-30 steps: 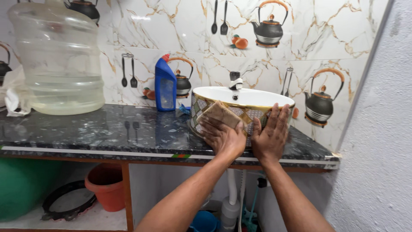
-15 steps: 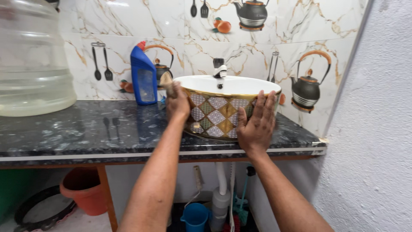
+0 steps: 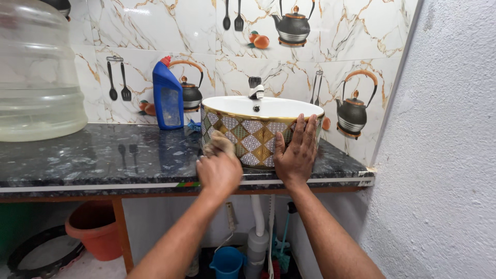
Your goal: The person washes their hands under running water in a bathroom sink, rubbing them together and rinsing thoroughly. They then dry their hands with a cloth and wipe the sink basin and surrounding countertop.
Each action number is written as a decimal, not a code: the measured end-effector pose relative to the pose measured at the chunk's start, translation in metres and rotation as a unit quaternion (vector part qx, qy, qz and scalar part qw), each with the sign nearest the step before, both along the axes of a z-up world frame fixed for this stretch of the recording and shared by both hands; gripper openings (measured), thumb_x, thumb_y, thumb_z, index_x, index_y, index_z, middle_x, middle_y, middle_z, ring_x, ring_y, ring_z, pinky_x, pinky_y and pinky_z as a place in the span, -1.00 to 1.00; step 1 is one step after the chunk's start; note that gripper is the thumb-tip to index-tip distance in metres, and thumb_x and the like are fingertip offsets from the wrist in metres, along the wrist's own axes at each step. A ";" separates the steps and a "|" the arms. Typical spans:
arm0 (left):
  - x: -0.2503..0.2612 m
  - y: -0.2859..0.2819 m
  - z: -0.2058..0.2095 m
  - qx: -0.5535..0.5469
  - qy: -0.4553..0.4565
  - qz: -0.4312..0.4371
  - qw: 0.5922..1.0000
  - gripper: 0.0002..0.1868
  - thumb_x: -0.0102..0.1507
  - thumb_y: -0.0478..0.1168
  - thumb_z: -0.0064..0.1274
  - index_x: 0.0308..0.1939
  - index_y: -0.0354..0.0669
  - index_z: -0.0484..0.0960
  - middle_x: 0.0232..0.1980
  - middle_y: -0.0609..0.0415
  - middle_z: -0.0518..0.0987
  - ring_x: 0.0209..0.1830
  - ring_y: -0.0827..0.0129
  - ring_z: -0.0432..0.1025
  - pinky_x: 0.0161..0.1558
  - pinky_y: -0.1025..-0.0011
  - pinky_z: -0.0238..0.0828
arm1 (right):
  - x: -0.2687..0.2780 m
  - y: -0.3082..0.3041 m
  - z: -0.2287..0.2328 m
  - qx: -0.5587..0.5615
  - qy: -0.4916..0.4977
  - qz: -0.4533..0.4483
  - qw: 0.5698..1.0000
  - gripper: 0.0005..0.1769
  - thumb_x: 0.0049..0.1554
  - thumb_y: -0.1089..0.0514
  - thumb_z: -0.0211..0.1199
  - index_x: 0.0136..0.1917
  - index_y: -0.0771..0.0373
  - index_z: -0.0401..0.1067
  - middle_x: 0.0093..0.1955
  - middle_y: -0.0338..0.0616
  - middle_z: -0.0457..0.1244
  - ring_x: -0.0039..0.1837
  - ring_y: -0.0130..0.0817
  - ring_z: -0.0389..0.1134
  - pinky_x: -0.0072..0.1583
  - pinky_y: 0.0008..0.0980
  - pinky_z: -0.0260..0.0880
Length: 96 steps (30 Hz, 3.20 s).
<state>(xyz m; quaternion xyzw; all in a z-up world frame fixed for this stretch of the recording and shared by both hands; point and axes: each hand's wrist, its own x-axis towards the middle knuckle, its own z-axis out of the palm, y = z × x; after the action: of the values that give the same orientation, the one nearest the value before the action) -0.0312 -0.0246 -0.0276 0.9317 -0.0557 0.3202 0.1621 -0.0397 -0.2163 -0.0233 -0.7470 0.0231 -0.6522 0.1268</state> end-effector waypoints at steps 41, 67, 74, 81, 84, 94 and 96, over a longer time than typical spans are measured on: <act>0.004 0.033 -0.016 -0.083 -0.094 0.016 0.992 -0.62 0.35 -0.06 -0.12 0.10 -0.20 0.62 0.04 -0.13 0.60 0.07 0.06 0.47 0.12 0.08 0.37 | -0.004 -0.002 -0.002 0.003 0.015 0.021 1.000 -0.15 0.33 -0.24 0.03 0.70 0.12 -0.14 0.73 0.16 -0.23 0.72 0.11 -0.15 0.54 0.18 0.02; 0.004 -0.018 0.099 -0.728 0.056 -0.038 0.682 -0.42 0.46 0.11 -0.42 0.46 -0.04 0.34 0.32 -0.11 0.47 0.18 0.14 0.41 0.13 0.17 0.37 | -0.012 -0.014 0.067 -0.007 0.123 0.053 0.991 -0.53 0.34 -0.30 -0.10 0.08 0.09 0.38 0.21 -0.19 0.23 0.55 -0.08 0.08 0.49 0.15 -0.07; -0.047 -0.083 0.079 -0.454 0.172 -0.110 0.867 -0.20 0.44 0.15 -0.45 0.61 -0.12 -0.35 0.68 -0.18 -0.57 0.67 -0.04 -0.66 0.56 0.09 -0.52 | -0.027 -0.008 0.092 0.021 0.212 0.051 0.976 -0.63 0.30 -0.19 0.00 0.01 0.09 0.43 0.20 -0.17 0.25 0.56 -0.02 0.09 0.48 0.15 -0.08; -0.019 -0.085 0.098 -0.499 0.126 -0.026 0.857 -0.20 0.44 0.16 -0.51 0.61 -0.09 -0.40 0.69 -0.12 -0.49 0.69 0.02 -0.58 0.58 0.08 -0.45 | -0.025 -0.007 0.148 -0.023 0.418 0.053 0.907 -0.68 0.15 0.00 0.07 0.06 0.04 0.56 0.27 -0.17 0.30 0.60 -0.20 0.06 0.62 0.14 -0.17; -0.007 -0.074 0.105 -0.514 0.088 -0.017 0.853 -0.24 0.44 0.14 -0.50 0.62 -0.10 -0.28 0.70 -0.14 -0.34 0.70 0.01 -0.46 0.57 0.08 -0.40 | -0.005 -0.002 0.171 -0.053 0.480 0.094 0.871 -0.54 0.13 -0.03 0.10 0.27 0.08 0.47 0.48 -0.02 0.16 0.60 -0.09 0.01 0.56 0.07 -0.11; 0.100 0.025 0.139 -0.615 0.238 -0.077 0.748 -0.29 0.40 0.21 -0.43 0.56 -0.03 0.15 0.56 -0.08 0.27 0.53 0.10 0.21 0.43 0.23 0.13 | 0.029 0.067 0.207 -0.065 0.645 0.112 0.754 -0.46 0.31 -0.15 -0.18 0.47 -0.02 0.29 0.59 -0.02 0.01 0.62 -0.06 -0.04 0.55 0.05 -0.09; 0.112 0.039 0.135 -0.626 0.280 -0.106 0.720 -0.26 0.39 0.26 -0.44 0.56 -0.01 0.18 0.52 -0.08 0.36 0.49 0.12 0.28 0.41 0.26 0.18 | 0.033 0.082 0.209 -0.053 0.646 0.112 0.753 -0.45 0.31 -0.16 -0.19 0.46 -0.02 0.30 0.56 -0.03 0.05 0.60 -0.06 0.00 0.54 0.04 -0.05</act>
<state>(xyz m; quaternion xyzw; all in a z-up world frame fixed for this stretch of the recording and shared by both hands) 0.0811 0.0146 0.1076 0.6534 0.1066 -0.0126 0.7494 -0.0067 -0.1340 0.1859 -0.9933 -0.0191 0.0050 0.1142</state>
